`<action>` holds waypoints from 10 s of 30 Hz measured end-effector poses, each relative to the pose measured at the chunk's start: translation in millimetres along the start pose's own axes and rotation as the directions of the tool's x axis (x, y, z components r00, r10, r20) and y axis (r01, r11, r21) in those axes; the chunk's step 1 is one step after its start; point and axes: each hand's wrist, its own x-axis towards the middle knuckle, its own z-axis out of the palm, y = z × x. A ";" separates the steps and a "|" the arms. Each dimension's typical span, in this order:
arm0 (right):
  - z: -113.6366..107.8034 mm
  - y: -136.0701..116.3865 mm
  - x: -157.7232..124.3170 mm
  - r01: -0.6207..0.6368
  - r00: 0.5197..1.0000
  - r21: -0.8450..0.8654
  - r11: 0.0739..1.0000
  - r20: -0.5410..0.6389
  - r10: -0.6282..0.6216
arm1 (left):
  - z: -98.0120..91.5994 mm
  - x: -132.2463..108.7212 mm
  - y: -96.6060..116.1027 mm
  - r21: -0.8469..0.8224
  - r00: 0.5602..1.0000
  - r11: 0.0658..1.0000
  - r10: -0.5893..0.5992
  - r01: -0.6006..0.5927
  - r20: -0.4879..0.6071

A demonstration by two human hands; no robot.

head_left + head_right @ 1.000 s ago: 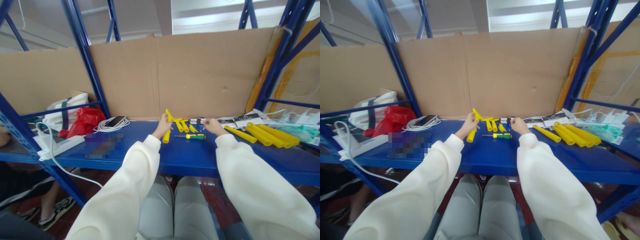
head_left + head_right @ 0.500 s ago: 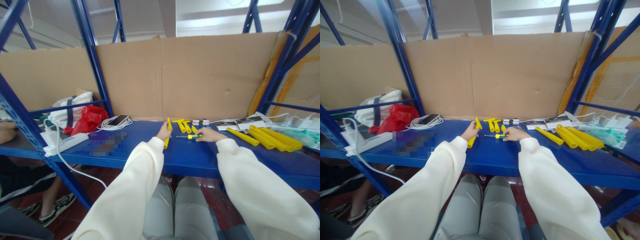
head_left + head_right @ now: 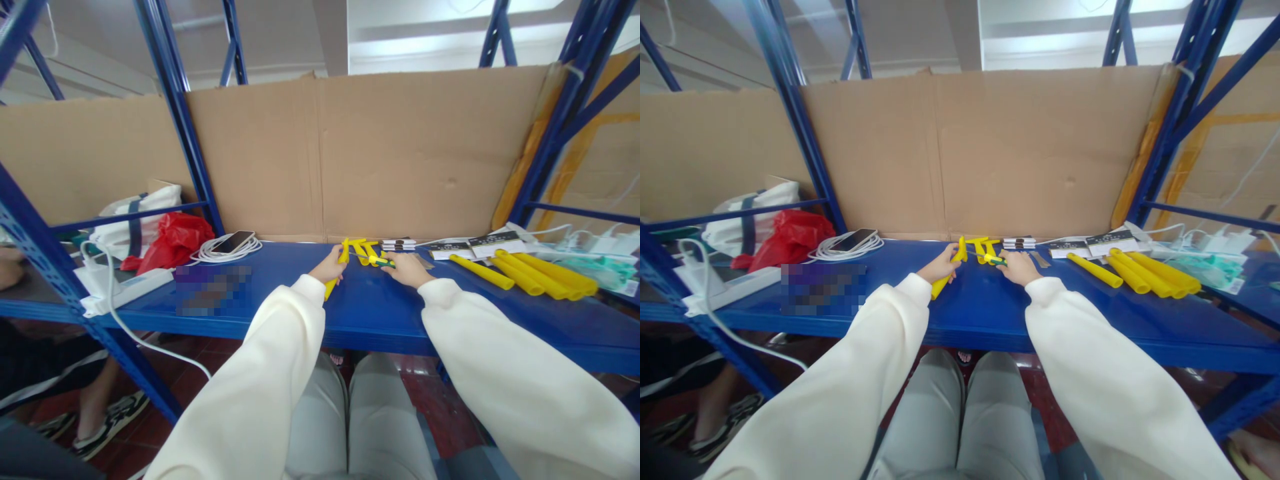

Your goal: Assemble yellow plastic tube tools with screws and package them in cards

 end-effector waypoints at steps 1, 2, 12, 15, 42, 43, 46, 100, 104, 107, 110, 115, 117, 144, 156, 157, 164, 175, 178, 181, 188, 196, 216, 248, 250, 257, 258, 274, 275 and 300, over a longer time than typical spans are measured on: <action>0.5 0.2 0.2 0.003 1.000 0.002 1.000 -0.008 -0.002 | 0.1 -0.4 0.2 0.000 1.000 1.000 -0.001 0.001 0.007; 0.9 0.4 0.4 0.001 1.000 0.005 1.000 -0.015 -0.001 | 0.2 -0.6 0.3 0.003 1.000 1.000 -0.002 0.002 0.008; 2.2 2.0 2.0 -0.005 0.999 0.030 1.000 -0.040 0.006 | 0.9 1.5 -2.2 -0.012 1.000 1.000 0.006 -0.006 -0.007; 0.5 0.6 1.4 -0.017 0.999 0.024 1.000 -0.028 0.017 | 1.4 1.3 -2.0 0.001 1.000 1.000 0.003 -0.003 -0.009; -2.1 -2.4 -0.8 -0.017 0.999 0.048 0.999 -0.039 0.018 | 3.2 0.6 -0.9 -0.031 1.000 0.999 -0.015 0.014 -0.022; -2.1 -2.6 -0.7 -0.021 0.999 0.047 0.999 -0.038 0.022 | 3.1 0.8 -1.1 -0.031 1.000 0.999 -0.011 0.010 -0.019; -1.0 -2.3 -0.1 -0.019 0.999 0.051 0.999 -0.047 0.022 | 2.6 1.2 -1.6 -0.026 1.000 1.000 0.001 -0.001 -0.012; -10.6 -2.1 -2.7 -0.145 0.989 0.032 0.989 -0.018 0.146 | 16.2 1.0 -4.5 -0.033 0.996 0.996 0.086 -0.088 -0.037; -12.4 -4.2 -3.6 -0.137 0.991 0.025 0.990 -0.002 0.137 | 14.8 3.9 -7.3 -0.043 0.993 0.994 0.099 -0.102 -0.058; -13.9 -5.8 -4.1 -0.099 0.995 0.016 0.995 0.002 0.099 | 14.1 4.5 -7.8 -0.034 0.994 0.995 0.087 -0.090 -0.070; -14.1 -6.6 -4.8 -0.118 0.993 0.020 0.993 0.019 0.117 | 14.7 4.3 -7.7 -0.020 0.993 0.996 0.088 -0.090 -0.080; -14.9 -8.8 -5.7 -0.168 0.985 0.031 0.985 0.040 0.167 | 15.7 5.4 -7.5 -0.038 0.991 0.994 0.095 -0.099 -0.091; -15.1 -8.9 -5.4 -0.134 0.991 0.038 0.990 0.013 0.134 | 15.5 6.2 -7.5 -0.053 0.991 0.994 0.089 -0.095 -0.097; -10.6 -4.1 -3.5 -0.076 0.994 0.054 0.996 -0.074 0.080 | 16.3 12.1 -14.3 -0.069 0.985 0.990 0.111 -0.120 -0.129; -14.1 -8.8 -6.2 -0.110 0.993 0.039 0.993 -0.036 0.112 | 17.0 8.8 -12.2 -0.023 0.985 0.993 0.111 -0.115 -0.135; -14.6 -9.2 -6.3 -0.095 0.995 0.032 0.995 -0.038 0.097 | 16.9 8.8 -12.1 -0.019 0.984 0.993 0.110 -0.113 -0.138; -12.9 -8.8 -5.3 -0.175 0.984 0.034 0.984 0.039 0.173 | 17.2 9.7 -13.5 -0.016 0.984 0.991 0.129 -0.132 -0.122; -8.1 -6.3 -2.6 -0.169 0.984 0.055 0.984 0.065 0.165 | 16.9 13.7 -15.0 -0.050 0.987 0.991 0.120 -0.126 -0.107; -7.6 -6.6 -2.1 -0.155 0.987 0.087 0.984 0.050 0.151 | 16.1 14.6 -15.9 -0.053 0.988 0.991 0.116 -0.122 -0.102; -8.1 -6.8 -1.9 -0.124 0.992 0.107 0.987 0.034 0.121 | 15.6 15.1 -17.4 -0.062 0.987 0.989 0.126 -0.132 -0.104; -8.8 -7.3 -3.6 -0.156 0.986 0.095 0.983 0.068 0.149 | 15.9 14.8 -18.9 -0.079 0.986 0.986 0.136 -0.144 -0.093; -2.8 -2.4 0.3 -0.126 0.992 0.103 0.987 0.035 0.123 | 15.3 6.2 -9.1 -0.062 0.990 0.991 0.115 -0.121 -0.082; -2.6 -1.8 0.1 -0.101 0.993 0.175 0.979 0.077 0.088 | 15.8 5.2 -9.3 -0.080 0.991 0.991 0.104 -0.111 -0.089; 12.9 2.8 6.4 0.097 0.995 0.412 0.906 -0.008 -0.103 | 15.8 16.1 -16.1 -0.054 0.889 0.895 0.429 -0.442 -0.159; 15.3 1.4 8.4 0.155 0.987 0.485 0.861 -0.116 -0.112 | 18.4 17.0 -15.5 -0.019 0.866 0.871 0.485 -0.491 -0.123; 12.5 -3.9 8.5 0.251 0.963 0.602 0.758 -0.237 -0.131 | 25.7 15.8 -12.9 0.202 0.802 0.786 0.597 -0.585 0.004; 11.5 -4.2 7.9 0.246 0.964 0.601 0.760 -0.235 -0.126 | 26.5 15.7 -13.1 0.211 0.803 0.783 0.595 -0.585 0.018; 7.0 -4.6 5.8 0.211 0.969 0.579 0.788 -0.232 -0.089 | 28.6 11.4 -8.6 0.190 0.782 0.761 0.620 -0.620 0.067; 7.1 -4.7 5.8 0.210 0.969 0.578 0.789 -0.233 -0.088 | 28.7 11.3 -8.3 0.183 0.782 0.763 0.620 -0.620 0.065; 2.2 69.6 6.8 -0.374 0.923 -0.065 0.925 0.074 0.378 | 16.6 13.9 -15.9 -0.167 0.913 0.898 0.405 -0.407 -0.048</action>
